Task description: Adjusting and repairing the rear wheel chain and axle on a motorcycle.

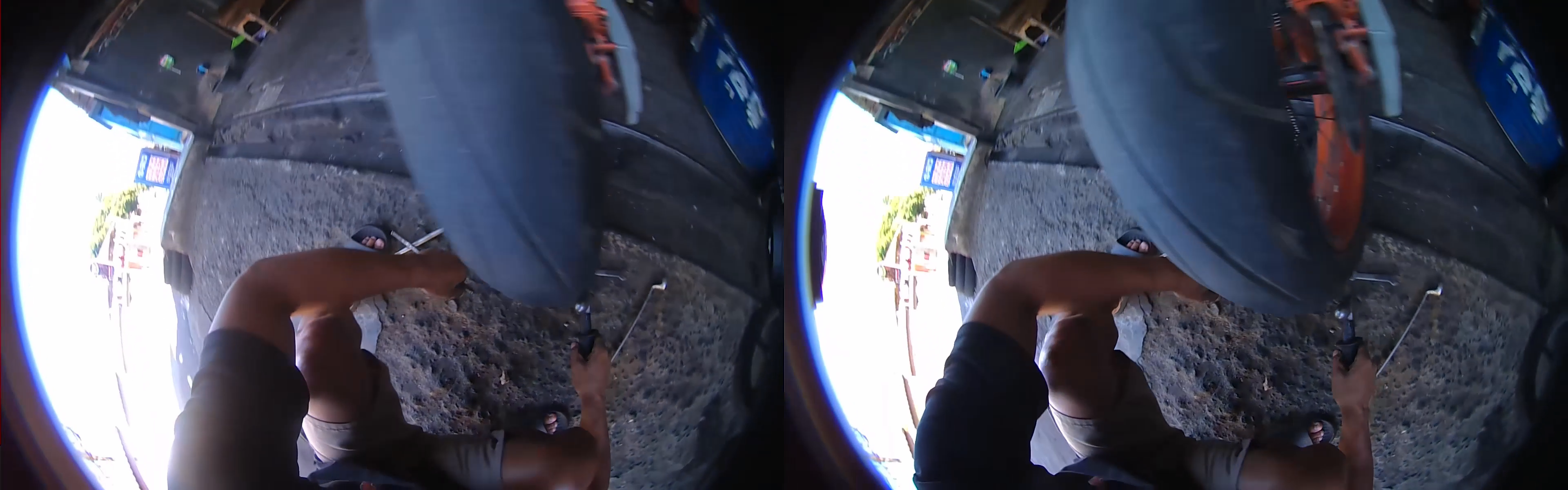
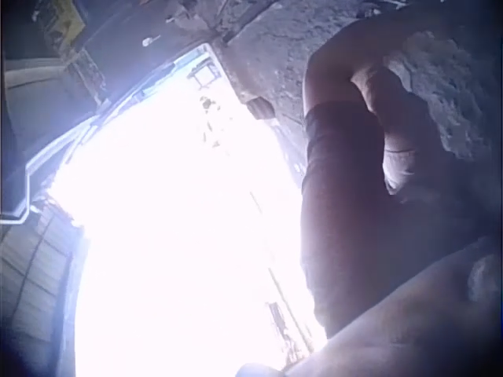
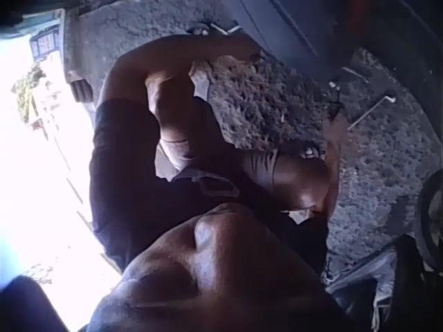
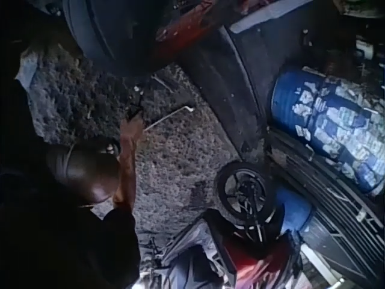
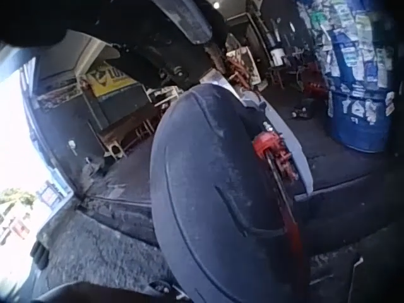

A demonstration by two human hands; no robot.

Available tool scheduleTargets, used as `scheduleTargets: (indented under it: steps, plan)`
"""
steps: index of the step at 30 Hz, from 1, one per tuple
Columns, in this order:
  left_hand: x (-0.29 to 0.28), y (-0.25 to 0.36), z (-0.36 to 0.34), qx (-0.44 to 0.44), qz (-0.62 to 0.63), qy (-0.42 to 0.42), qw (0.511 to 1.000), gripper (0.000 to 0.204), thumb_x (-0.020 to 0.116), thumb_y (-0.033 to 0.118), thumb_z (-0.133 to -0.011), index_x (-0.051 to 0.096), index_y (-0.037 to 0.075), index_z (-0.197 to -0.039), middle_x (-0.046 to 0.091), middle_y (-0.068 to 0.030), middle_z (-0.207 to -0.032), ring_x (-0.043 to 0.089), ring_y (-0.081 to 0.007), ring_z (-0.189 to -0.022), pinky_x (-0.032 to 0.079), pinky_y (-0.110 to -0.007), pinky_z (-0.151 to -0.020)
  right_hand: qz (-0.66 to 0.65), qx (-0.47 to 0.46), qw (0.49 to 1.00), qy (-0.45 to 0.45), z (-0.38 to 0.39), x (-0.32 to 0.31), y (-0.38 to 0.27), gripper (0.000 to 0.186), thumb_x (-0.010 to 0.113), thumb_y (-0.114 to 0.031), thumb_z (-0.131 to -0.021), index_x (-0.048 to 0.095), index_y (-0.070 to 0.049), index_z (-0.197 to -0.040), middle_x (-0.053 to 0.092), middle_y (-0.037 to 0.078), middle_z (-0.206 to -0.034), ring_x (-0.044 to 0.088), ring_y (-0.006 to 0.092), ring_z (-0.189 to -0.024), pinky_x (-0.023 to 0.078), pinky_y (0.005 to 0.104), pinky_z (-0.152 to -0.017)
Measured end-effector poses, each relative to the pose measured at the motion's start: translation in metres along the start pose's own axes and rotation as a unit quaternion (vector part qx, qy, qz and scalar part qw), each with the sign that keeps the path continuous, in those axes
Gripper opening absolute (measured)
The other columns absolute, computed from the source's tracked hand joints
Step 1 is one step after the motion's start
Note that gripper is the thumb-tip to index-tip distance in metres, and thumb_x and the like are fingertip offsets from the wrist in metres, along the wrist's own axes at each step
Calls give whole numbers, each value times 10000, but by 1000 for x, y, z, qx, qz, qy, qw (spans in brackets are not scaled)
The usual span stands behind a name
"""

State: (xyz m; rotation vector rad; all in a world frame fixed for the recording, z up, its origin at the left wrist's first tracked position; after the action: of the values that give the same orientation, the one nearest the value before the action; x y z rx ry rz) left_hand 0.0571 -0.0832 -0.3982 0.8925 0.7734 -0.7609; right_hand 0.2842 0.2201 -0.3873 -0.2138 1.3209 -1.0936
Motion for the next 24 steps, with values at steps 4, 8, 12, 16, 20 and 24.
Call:
scheduleTargets:
  steps: [4, 8, 12, 16, 20, 24]
  plan:
    - [-2, -52, 3, -38, 24, -38, 998, 380, 580, 340, -901, 733, 0, -977, 712, -212, -1042, 692, -381, -991, 557, -514, -845, 197, -15, 975, -98, -7, 31, -22, 345, 687, -185, -851, 611, 0, -1131, 688, 255, -949, 655, 470, -958, 514, 499, -809]
    - [-16, -76, 11, -11, 32, -73, 997, 347, 580, 327, -911, 701, 11, -991, 721, -182, -970, 712, -387, -886, 590, -488, -774, 329, -27, 912, -243, -14, 35, -26, 491, 680, -240, -844, 550, -9, -1257, 660, 277, -1087, 624, 467, -1065, 489, 529, -898]
    - [-32, -100, 17, 29, 101, -73, 992, 361, 593, 354, -916, 710, 16, -968, 722, -178, -897, 721, -365, -848, 592, -490, -740, 349, 96, 877, -314, 4, 18, -28, 526, 685, -242, -831, 541, -17, -1284, 656, 272, -1092, 628, 457, -1046, 486, 525, -889]
    - [-51, -115, 2, 88, 214, -91, 969, 393, 612, 360, -884, 728, -14, -846, 728, -190, -879, 726, -339, -836, 593, -467, -718, 347, 120, 898, -242, 51, 11, -80, 511, 690, -231, -822, 559, -16, -1267, 664, 263, -1048, 641, 449, -997, 494, 520, -851]
    - [-61, -108, -10, 227, 150, -171, 947, 448, 605, 404, -899, 712, -19, -800, 713, -185, -821, 711, -309, -726, 588, -437, -626, 366, 88, 917, -131, 81, 29, -169, 497, 695, -220, -812, 578, -14, -1249, 672, 255, -1004, 654, 442, -948, 501, 516, -812]
    - [-67, -100, 1, 326, 70, -40, 942, 546, 540, 467, -955, 672, -51, -845, 566, -88, -548, 588, -227, -503, 526, -384, -470, 229, 321, 909, -137, 73, 69, -211, 316, 749, -247, -808, 640, -56, -1035, 688, 203, -837, 671, 418, -825, 505, 499, -710]
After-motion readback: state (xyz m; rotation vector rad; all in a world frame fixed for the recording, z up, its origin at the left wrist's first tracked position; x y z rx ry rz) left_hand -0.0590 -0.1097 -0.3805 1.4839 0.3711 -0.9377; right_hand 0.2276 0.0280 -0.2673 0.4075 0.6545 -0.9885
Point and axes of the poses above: each hand's wrist, its own z-axis away from the middle knuckle, its own x-axis out of the palm, y = z × x, the point moved 5 cm from there along -z, towards the middle knuckle
